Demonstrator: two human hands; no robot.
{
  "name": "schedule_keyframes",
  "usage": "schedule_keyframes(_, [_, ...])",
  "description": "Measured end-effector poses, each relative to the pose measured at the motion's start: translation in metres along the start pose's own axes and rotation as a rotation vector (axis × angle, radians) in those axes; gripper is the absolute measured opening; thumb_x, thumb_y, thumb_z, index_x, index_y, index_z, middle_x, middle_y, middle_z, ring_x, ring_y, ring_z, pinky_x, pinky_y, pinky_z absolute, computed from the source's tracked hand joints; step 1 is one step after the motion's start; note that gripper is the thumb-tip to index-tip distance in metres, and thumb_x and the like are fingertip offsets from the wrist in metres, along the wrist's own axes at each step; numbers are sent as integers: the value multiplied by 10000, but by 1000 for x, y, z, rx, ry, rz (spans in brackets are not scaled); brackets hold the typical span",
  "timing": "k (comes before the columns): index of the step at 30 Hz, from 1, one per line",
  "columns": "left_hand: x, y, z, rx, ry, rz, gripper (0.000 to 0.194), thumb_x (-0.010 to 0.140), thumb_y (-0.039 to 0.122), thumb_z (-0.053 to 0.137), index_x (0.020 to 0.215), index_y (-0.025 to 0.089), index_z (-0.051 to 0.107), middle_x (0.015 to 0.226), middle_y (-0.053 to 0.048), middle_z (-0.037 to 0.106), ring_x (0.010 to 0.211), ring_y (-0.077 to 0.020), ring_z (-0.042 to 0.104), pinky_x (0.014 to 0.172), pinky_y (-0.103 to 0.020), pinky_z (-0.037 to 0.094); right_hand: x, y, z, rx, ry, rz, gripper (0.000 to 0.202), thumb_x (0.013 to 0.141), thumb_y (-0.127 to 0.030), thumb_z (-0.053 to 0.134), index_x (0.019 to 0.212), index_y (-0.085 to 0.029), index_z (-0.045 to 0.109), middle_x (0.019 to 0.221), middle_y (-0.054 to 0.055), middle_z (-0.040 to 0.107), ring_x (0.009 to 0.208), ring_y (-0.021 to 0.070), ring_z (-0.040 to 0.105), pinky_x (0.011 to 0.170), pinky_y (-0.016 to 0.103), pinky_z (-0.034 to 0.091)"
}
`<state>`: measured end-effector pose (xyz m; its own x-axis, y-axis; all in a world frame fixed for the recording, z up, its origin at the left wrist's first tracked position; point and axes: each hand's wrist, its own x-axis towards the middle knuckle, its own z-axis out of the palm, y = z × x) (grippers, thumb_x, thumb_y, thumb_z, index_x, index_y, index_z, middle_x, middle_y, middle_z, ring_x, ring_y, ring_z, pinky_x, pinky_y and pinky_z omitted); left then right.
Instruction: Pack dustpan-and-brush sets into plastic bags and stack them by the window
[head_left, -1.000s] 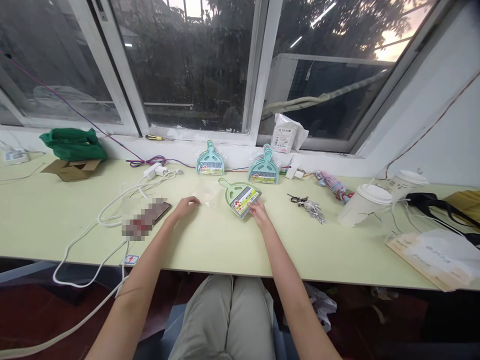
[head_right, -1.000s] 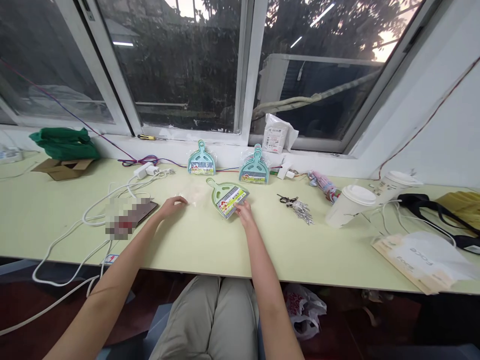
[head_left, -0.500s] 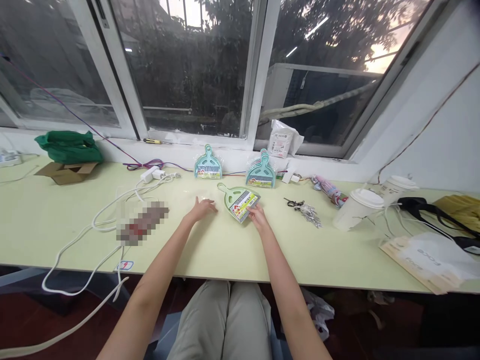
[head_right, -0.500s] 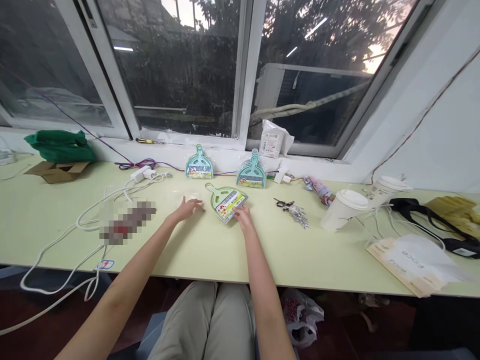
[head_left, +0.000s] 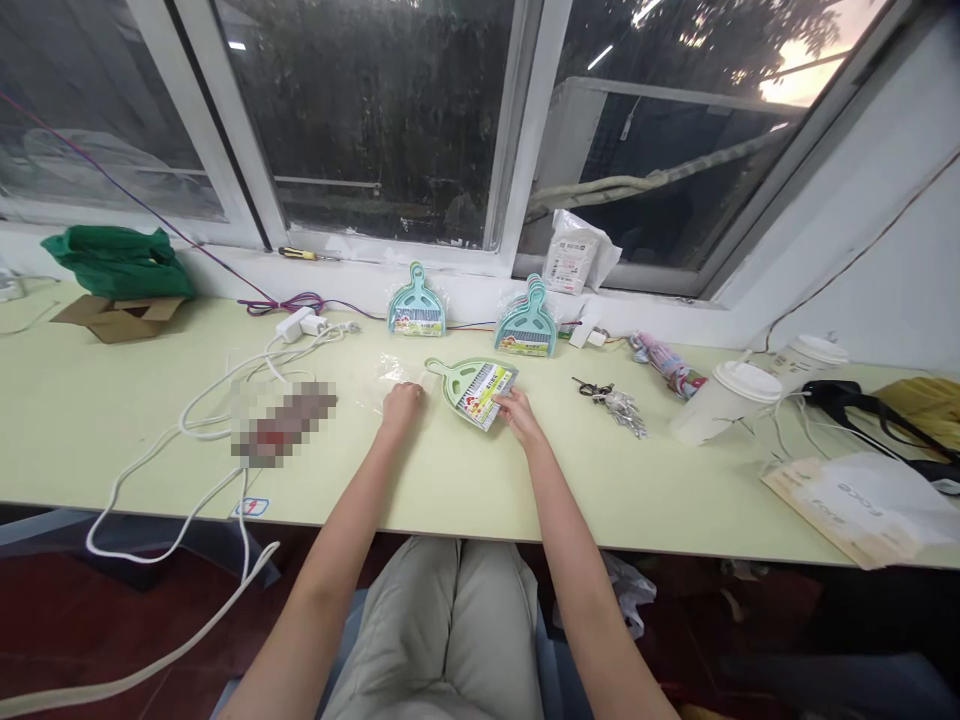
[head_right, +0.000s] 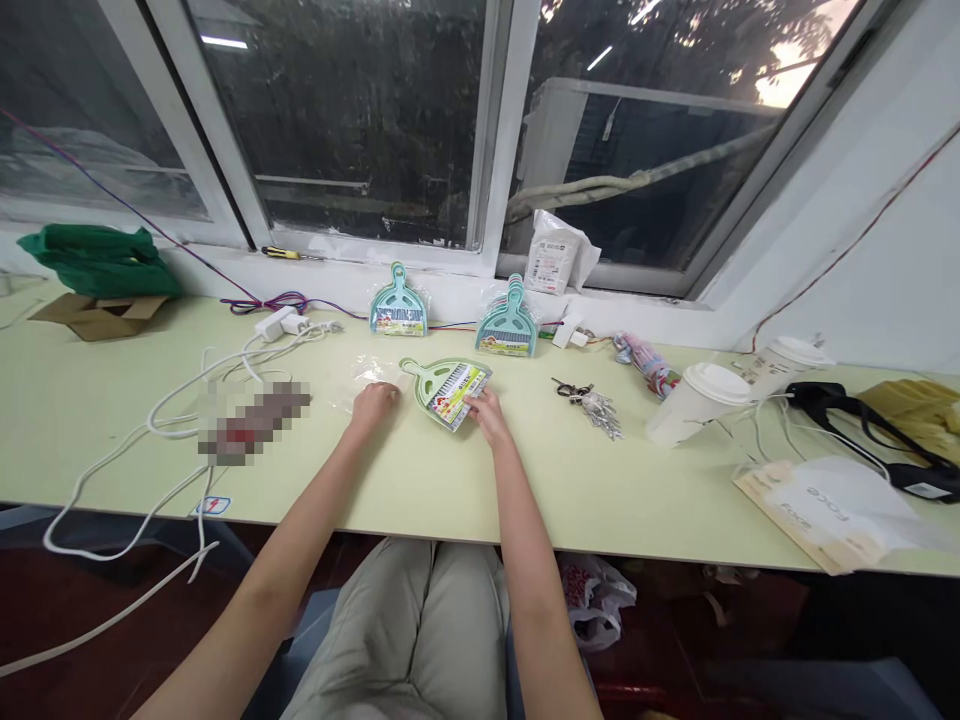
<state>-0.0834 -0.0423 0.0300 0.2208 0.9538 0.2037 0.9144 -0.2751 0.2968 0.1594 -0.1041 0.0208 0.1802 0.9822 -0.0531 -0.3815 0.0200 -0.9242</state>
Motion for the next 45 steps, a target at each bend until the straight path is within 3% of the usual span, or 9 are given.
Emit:
schedule_keyframes(5, [-1,3,-2,63,5,-38,261,832,130,462,914,121,709,969,-184,665,936,-279,627,786,-337,468,-6,-4,0,-88,-72,75,326,678,-91,688,984,-180,618,909,36,752,793,187,719,719,308,604])
schedule_keyframes(13, [4,-10,4,13,173,-66,518,820,5,347,1267,119,583,1107,-176,663,1012,-273,630,856,-358,480,-7,-5,3,-97,143,100,239,709,-10,601,888,-165,629,829,28,750,723,161,715,724,301,604])
schedule_keyframes(20, [-5,3,4,-94,209,33,513,872,73,397,1352,200,528,1259,-122,616,1148,-249,581,926,-338,476,-12,2,24,-99,-29,170,108,727,-58,628,790,-129,679,789,55,756,742,170,721,703,263,604])
schedule_keyframes(28, [-16,25,-3,-402,144,232,422,916,169,399,1294,241,572,1295,-81,602,1212,-232,536,1046,-369,406,-11,8,30,-39,-26,111,148,655,-85,731,780,-145,676,762,55,753,732,203,724,726,331,613])
schedule_keyframes(31, [-21,35,-9,-466,225,288,395,934,246,416,1309,231,538,1371,-96,535,1309,-228,451,1129,-411,308,-12,12,34,1,-28,50,191,639,-128,768,801,-151,670,793,56,753,756,207,724,725,325,611])
schedule_keyframes(35, [-23,33,-22,-469,635,-62,606,901,401,516,1434,176,331,1560,-152,226,1467,-267,143,1186,-519,86,-13,14,39,56,30,-22,239,627,-190,796,820,-172,656,851,45,752,799,209,720,729,322,607])
schedule_keyframes(38, [-17,20,-27,-646,781,-427,818,889,481,520,1508,190,70,1590,-173,86,1475,-254,111,1172,-494,181,-12,14,40,122,67,-57,275,602,-214,812,819,-174,648,867,45,750,840,218,714,747,327,603])
schedule_keyframes(40, [-10,14,-25,-929,603,-437,760,920,506,444,1509,224,55,1566,-172,200,1433,-235,266,1117,-442,320,-11,14,41,161,83,-64,288,585,-219,823,802,-175,638,863,51,749,870,228,711,759,333,601])
schedule_keyframes(45, [-3,24,-7,-1505,-22,-101,675,880,547,495,1454,251,301,1307,-114,592,1132,-238,612,934,-392,500,-12,10,42,160,38,-55,300,583,-239,825,794,-177,621,845,60,744,890,243,711,770,345,596])
